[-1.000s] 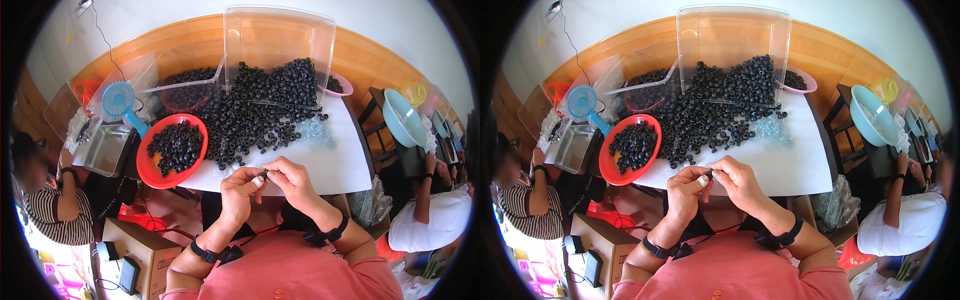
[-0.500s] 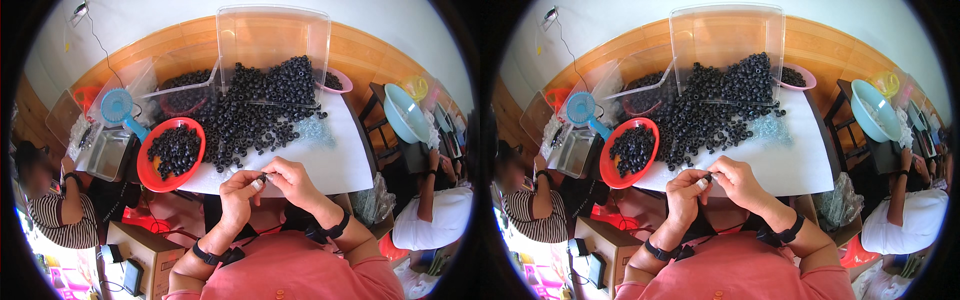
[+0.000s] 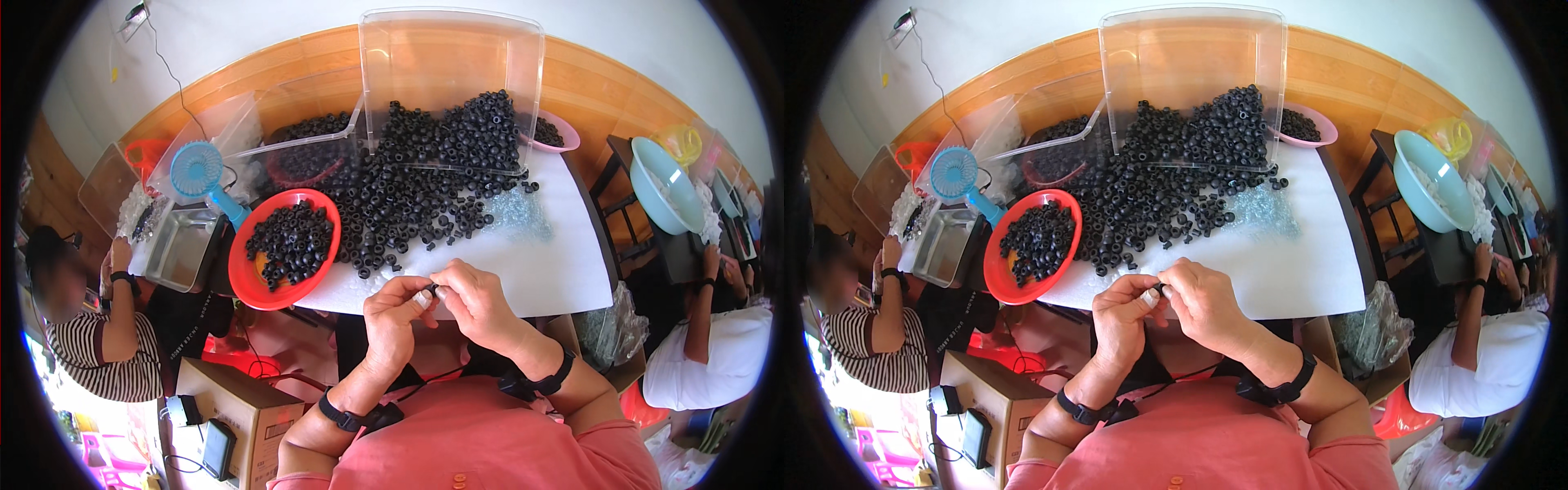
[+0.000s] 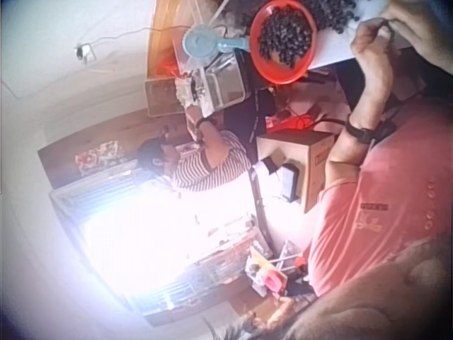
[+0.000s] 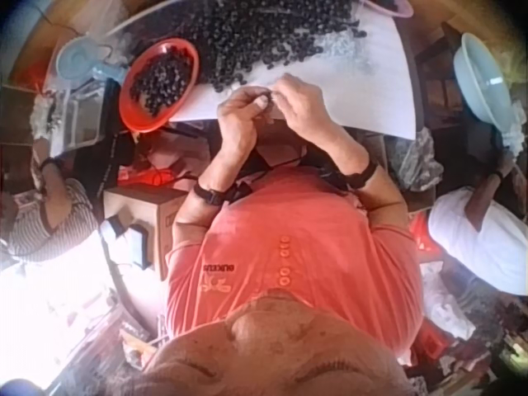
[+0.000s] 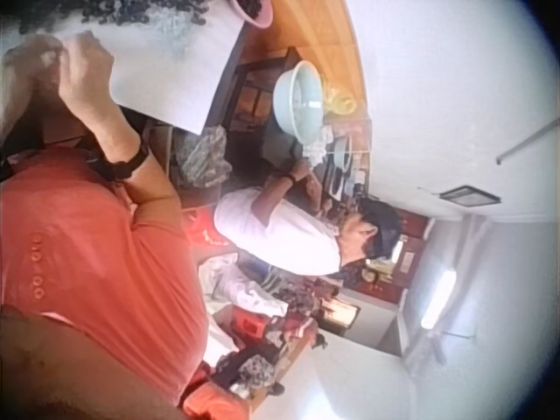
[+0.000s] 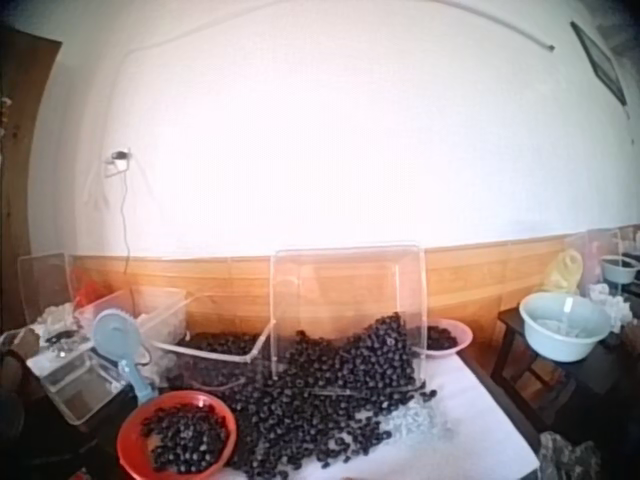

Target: Assembling small black plastic or rubber shoe components by hand at a workstation.

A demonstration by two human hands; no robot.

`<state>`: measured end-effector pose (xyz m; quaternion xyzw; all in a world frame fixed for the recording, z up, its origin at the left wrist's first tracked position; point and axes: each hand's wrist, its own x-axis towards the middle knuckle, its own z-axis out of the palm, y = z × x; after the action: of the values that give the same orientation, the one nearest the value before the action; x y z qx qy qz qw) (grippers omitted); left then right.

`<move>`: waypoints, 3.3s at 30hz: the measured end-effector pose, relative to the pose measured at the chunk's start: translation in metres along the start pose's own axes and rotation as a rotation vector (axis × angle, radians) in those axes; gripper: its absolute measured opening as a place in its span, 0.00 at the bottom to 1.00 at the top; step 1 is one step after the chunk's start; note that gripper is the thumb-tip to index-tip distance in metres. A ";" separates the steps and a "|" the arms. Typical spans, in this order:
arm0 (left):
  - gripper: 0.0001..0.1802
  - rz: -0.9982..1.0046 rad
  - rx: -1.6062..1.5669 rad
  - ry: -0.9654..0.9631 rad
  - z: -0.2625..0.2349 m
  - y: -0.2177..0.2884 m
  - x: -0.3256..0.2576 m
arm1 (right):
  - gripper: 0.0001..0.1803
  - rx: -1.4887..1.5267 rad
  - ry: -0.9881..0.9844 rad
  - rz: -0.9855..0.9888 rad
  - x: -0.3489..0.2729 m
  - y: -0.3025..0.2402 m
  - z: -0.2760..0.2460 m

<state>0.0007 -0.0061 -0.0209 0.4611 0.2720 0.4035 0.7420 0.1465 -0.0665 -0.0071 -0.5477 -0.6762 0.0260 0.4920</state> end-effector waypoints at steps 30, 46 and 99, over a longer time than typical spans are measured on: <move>0.09 -0.028 0.199 -0.060 0.006 0.007 0.006 | 0.16 -0.306 0.191 -0.082 -0.007 0.003 0.018; 0.07 -0.096 0.251 -0.114 0.004 0.013 0.009 | 0.19 -0.232 0.172 -0.044 -0.008 0.003 0.011; 0.09 0.452 0.874 -0.113 0.004 0.013 -0.007 | 0.16 -0.282 -0.236 0.037 0.004 0.007 -0.014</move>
<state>-0.0044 -0.0109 -0.0069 0.7978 0.2684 0.3766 0.3868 0.1615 -0.0678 -0.0018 -0.6169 -0.7160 0.0042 0.3268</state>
